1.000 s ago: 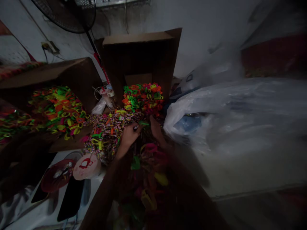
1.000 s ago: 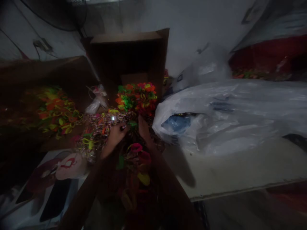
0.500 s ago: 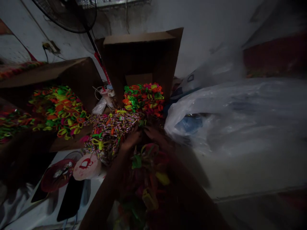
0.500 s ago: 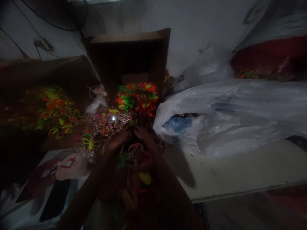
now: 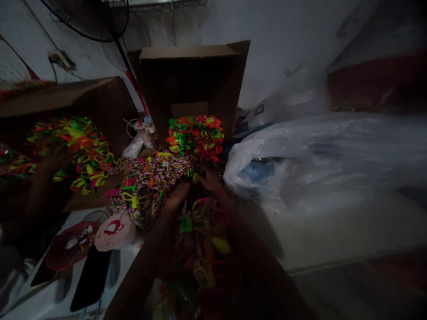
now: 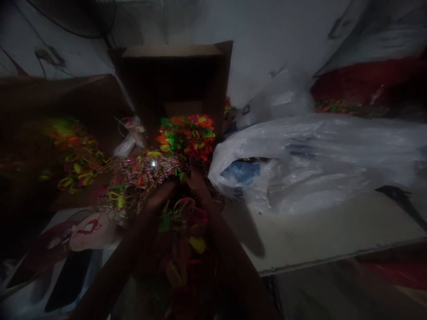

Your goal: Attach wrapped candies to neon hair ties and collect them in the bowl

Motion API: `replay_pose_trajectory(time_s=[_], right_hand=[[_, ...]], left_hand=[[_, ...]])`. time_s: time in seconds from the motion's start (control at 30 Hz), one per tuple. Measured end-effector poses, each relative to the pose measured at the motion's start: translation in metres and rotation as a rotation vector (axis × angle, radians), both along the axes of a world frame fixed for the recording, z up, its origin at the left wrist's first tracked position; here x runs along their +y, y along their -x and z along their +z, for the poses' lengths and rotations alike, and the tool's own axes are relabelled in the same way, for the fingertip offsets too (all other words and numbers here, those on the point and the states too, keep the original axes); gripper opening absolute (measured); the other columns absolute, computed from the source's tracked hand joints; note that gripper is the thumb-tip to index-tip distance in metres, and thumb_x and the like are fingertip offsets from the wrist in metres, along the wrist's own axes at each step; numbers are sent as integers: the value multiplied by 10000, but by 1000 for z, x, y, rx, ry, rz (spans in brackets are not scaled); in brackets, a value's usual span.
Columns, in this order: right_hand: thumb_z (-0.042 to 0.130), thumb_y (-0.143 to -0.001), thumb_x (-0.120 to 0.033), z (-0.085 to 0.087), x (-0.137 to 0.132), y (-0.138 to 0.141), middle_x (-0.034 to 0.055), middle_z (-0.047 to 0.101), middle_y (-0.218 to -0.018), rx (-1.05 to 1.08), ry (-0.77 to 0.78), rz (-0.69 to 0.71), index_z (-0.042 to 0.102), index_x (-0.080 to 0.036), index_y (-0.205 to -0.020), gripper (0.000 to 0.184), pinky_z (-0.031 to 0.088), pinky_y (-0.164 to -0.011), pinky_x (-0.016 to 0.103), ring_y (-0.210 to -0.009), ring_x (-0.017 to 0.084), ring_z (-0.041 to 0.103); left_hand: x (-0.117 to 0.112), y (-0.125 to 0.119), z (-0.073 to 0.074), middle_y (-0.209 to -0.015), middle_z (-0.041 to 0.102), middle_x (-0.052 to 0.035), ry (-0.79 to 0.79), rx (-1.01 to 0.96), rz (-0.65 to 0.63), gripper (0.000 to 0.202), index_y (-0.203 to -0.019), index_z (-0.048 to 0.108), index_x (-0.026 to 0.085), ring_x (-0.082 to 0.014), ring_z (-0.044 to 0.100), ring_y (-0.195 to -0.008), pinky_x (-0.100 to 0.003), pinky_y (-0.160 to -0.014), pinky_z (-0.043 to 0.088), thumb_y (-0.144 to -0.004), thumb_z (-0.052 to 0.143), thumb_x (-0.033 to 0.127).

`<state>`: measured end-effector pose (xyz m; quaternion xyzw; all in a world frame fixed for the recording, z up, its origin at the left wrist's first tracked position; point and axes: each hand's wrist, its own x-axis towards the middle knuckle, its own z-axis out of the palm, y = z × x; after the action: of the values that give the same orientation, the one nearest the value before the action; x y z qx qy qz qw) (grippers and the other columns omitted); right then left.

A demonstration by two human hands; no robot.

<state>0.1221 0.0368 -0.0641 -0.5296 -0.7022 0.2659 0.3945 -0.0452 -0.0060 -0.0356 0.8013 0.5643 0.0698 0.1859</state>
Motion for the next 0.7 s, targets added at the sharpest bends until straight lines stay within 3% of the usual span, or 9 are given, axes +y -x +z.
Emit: replay_pose_trajectory(time_s=[0.2,0.33,0.47,0.6,0.7], right_hand=[[563,-780,-153,-2,-9,1,97,669,-1164,-162,51,178,620,-208,-1112,341,404,-996,385,-1087,243,572],[564,-753,-160,3,-10,2,106,678,-1067,-143,103,127,622,-187,-1022,277,423,-958,405,-1013,252,588],[500,-812,-263,15,-10,2,61,665,-1039,121,130,33,573,-193,-1061,269,445,-927,375,-954,206,596],[479,-817,-331,32,-15,1,57,640,-1181,446,94,11,533,-206,-1168,377,416,-1010,359,-1081,198,580],[502,-807,-366,40,-18,0,67,636,-1204,593,81,-16,566,-201,-1120,360,417,-1029,349,-1129,204,564]], left_hand=[[-2,-2,8,-945,729,-188,90,142,104,227,-955,721,127,-255,701,-911,-319,-809,509,-826,538,168],[-2,-2,13,-992,717,-216,79,173,147,263,-1014,707,123,-286,694,-949,-344,-803,509,-849,518,204],[0,-7,20,-1062,713,-141,-3,86,128,306,-1142,649,191,-238,670,-991,-300,-821,491,-881,503,258],[2,-13,26,-948,707,-90,-178,-176,107,224,-1042,639,179,-209,653,-872,-291,-774,486,-861,531,254],[1,-16,31,-912,694,-64,-275,-369,156,173,-982,628,172,-185,635,-832,-288,-780,488,-841,544,227]])
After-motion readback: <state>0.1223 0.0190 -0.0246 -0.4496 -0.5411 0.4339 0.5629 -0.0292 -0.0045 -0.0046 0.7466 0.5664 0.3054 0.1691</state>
